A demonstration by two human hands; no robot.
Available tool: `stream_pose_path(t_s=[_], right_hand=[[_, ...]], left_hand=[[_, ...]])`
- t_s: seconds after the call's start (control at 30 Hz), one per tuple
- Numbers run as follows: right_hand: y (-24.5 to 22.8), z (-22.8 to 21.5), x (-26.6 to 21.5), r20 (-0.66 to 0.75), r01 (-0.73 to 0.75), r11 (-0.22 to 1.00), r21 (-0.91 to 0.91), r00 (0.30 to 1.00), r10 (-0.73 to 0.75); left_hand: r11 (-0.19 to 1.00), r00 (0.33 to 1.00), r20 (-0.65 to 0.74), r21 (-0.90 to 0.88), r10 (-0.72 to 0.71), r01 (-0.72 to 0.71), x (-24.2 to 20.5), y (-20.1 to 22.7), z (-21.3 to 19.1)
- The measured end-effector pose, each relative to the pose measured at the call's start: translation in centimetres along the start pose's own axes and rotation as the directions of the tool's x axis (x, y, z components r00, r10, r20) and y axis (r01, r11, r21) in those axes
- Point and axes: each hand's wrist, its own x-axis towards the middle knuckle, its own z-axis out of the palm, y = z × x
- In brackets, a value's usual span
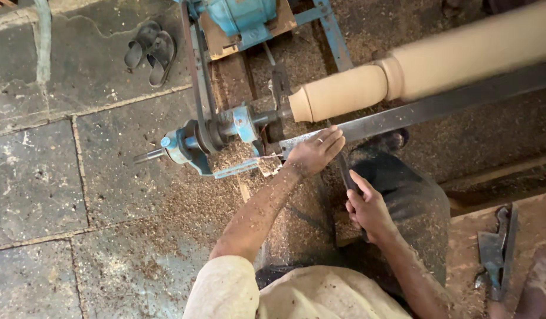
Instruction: The person uses a chisel to shape a cylindrical wooden piece mounted on a lathe. They create decorative grooves and contours along the wood's surface as it spins, producing wood shavings.
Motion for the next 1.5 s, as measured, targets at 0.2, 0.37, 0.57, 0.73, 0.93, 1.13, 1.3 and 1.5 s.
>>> stream_pose_path(t_s=[0.2,0.37,0.57,0.73,0.93,1.13,1.3,1.5], right_hand=[[-2.0,-0.4,-0.4,0.014,-0.051,0.998,-0.042,0.999,0.051],[-3.3,-0.5,-0.6,0.058,-0.048,0.997,-0.054,0.997,0.051],[-4.3,-0.5,-0.6,0.044,-0.124,0.991,-0.043,0.991,0.126],[-3.6,-1.0,-0.2,0.046,-0.122,0.989,-0.081,0.991,0.126],[-3.6,-3.3,0.1,0.126,-0.03,0.989,-0.146,0.991,0.048],[-3.0,-3.3,1.3,0.09,-0.046,0.993,-0.106,0.994,0.056],[-1.6,-1.9,0.9,0.066,-0.063,0.998,-0.022,0.996,0.064],[-1.5,-0.4,0.5,0.045,-0.039,0.999,0.033,0.998,0.038]], left_hand=[[1.0,1.0,0.001,-0.017,0.0,0.0,-0.1,-0.1,-0.1],[0.998,1.0,-0.023,0.056,0.012,-0.011,0.0,-0.1,0.7],[1.0,0.999,-0.043,0.012,-0.021,0.021,-0.1,-0.2,1.0],[0.999,1.0,-0.021,0.023,-0.023,0.023,0.0,0.0,1.2],[0.997,0.998,-0.065,0.08,0.01,-0.005,-0.3,0.0,1.2],[0.998,0.999,-0.037,0.054,-0.027,0.029,-0.5,0.1,1.4],[0.996,0.997,-0.078,0.09,-0.013,0.02,-0.2,0.0,1.0],[0.998,0.997,-0.083,0.058,0.002,0.003,0.0,0.1,0.0]])
